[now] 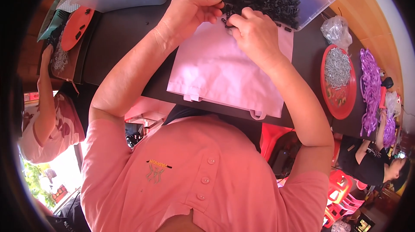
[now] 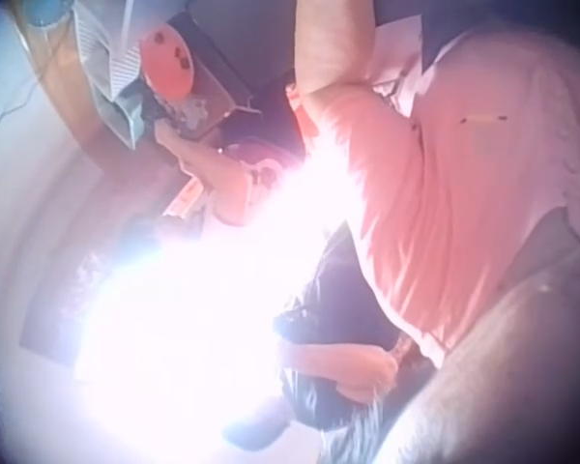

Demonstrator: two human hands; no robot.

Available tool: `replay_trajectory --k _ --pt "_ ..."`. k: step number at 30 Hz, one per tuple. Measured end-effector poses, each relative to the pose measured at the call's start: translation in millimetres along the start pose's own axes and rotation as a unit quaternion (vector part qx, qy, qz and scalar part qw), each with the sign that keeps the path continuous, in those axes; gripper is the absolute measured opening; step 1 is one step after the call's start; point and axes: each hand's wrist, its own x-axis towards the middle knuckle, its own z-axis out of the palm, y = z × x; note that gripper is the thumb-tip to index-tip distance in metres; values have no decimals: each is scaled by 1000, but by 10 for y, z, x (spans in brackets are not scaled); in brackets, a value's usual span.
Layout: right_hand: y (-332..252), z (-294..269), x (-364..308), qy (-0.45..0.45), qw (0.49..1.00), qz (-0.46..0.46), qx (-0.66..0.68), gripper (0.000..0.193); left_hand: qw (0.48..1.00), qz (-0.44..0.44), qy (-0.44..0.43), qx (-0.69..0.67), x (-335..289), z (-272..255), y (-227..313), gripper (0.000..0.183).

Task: The person assembles small black plastic components by hand at a workbench.

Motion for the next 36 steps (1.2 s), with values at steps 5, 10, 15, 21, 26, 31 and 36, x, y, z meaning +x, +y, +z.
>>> replay_trajectory --k 5,10,15,21,26,31,36 --pt "-46 26 4 -2 1000 2 -22 12 1000 -1 -6 2 -23 17 0 15" --pt "-79 -39 10 32 998 14 -45 14 1000 -11 -8 23 -27 51 -19 15" --pt "21 -182 34 112 924 170 323 9 995 10 -39 89 -95 118 -48 15" --pt "9 -314 51 78 854 247 451 8 988 21 -78 131 -139 176 -105 15" --pt "-37 -330 65 81 859 238 446 11 984 25 -85 153 -154 203 -129 17" --pt "-51 -306 53 67 881 215 416 10 982 35 -92 160 -176 206 -149 19" --pt "-32 -349 49 50 910 173 373 10 982 29 -98 160 -187 204 -142 17"
